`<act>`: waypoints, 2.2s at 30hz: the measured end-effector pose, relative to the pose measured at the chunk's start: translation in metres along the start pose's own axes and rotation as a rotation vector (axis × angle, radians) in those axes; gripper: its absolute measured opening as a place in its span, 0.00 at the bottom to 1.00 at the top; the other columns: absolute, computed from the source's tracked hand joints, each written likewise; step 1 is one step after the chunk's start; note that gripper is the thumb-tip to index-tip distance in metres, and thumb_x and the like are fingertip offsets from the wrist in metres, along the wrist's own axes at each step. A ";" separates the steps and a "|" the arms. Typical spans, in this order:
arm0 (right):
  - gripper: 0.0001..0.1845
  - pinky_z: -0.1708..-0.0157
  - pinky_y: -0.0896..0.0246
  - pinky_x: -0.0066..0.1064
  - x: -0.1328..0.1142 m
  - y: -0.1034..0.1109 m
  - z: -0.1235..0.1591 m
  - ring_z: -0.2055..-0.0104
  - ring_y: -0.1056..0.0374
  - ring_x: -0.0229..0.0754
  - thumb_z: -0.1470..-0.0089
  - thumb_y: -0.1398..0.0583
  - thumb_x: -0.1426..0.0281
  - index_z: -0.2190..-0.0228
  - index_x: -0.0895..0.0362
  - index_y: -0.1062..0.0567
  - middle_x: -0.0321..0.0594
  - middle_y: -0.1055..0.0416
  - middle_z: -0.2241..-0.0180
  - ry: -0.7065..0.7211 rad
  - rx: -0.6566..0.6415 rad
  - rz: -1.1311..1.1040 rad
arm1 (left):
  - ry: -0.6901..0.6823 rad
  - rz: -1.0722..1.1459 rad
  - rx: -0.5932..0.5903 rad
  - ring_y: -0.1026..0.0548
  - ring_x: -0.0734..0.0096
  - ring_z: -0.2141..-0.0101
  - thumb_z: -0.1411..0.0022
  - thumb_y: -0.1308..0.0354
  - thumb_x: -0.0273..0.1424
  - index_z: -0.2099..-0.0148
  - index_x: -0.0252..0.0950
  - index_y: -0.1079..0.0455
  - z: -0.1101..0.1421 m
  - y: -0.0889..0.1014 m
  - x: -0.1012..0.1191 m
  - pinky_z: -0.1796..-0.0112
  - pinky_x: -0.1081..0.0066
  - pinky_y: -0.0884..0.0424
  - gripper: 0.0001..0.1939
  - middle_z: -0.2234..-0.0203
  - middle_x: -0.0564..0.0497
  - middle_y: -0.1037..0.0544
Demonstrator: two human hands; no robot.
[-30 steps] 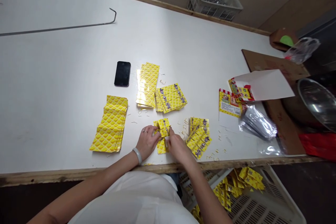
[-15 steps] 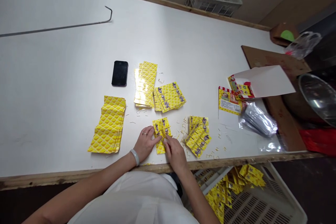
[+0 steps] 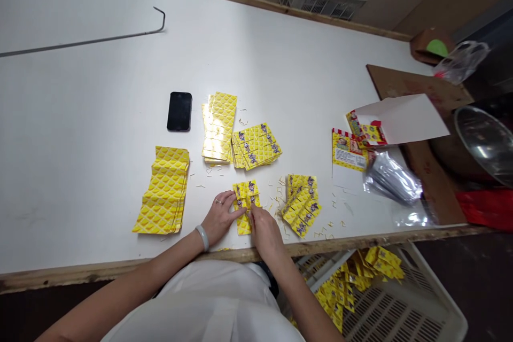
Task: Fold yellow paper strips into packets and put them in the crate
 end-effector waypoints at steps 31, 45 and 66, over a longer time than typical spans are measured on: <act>0.14 0.57 0.41 0.39 -0.015 0.012 0.011 0.56 0.38 0.50 0.42 0.49 0.70 0.56 0.60 0.29 0.52 0.33 0.59 0.067 0.098 0.260 | 0.032 0.063 -0.147 0.41 0.56 0.47 0.40 0.48 0.24 0.49 0.43 0.32 -0.001 0.005 0.002 0.49 0.52 0.37 0.17 0.52 0.42 0.36; 0.10 0.63 0.48 0.32 -0.007 0.003 -0.017 0.64 0.41 0.44 0.41 0.51 0.76 0.71 0.57 0.32 0.42 0.32 0.68 -0.018 0.177 0.115 | 0.079 0.272 -0.152 0.37 0.59 0.49 0.39 0.49 0.25 0.48 0.39 0.35 -0.004 0.012 -0.002 0.48 0.53 0.37 0.16 0.53 0.43 0.33; 0.07 0.60 0.42 0.35 0.003 0.009 -0.014 0.62 0.37 0.45 0.43 0.47 0.73 0.66 0.57 0.29 0.44 0.30 0.65 -0.083 0.146 -0.070 | -0.093 0.164 -0.285 0.33 0.62 0.56 0.36 0.51 0.27 0.59 0.35 0.32 -0.057 0.013 -0.021 0.57 0.61 0.32 0.07 0.59 0.45 0.29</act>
Point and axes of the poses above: each hand's wrist, its own z-axis away from the middle knuckle, its own y-axis out of the back of the hand, x = y × z, the point moved 2 cm from there along -z, towards the middle knuckle
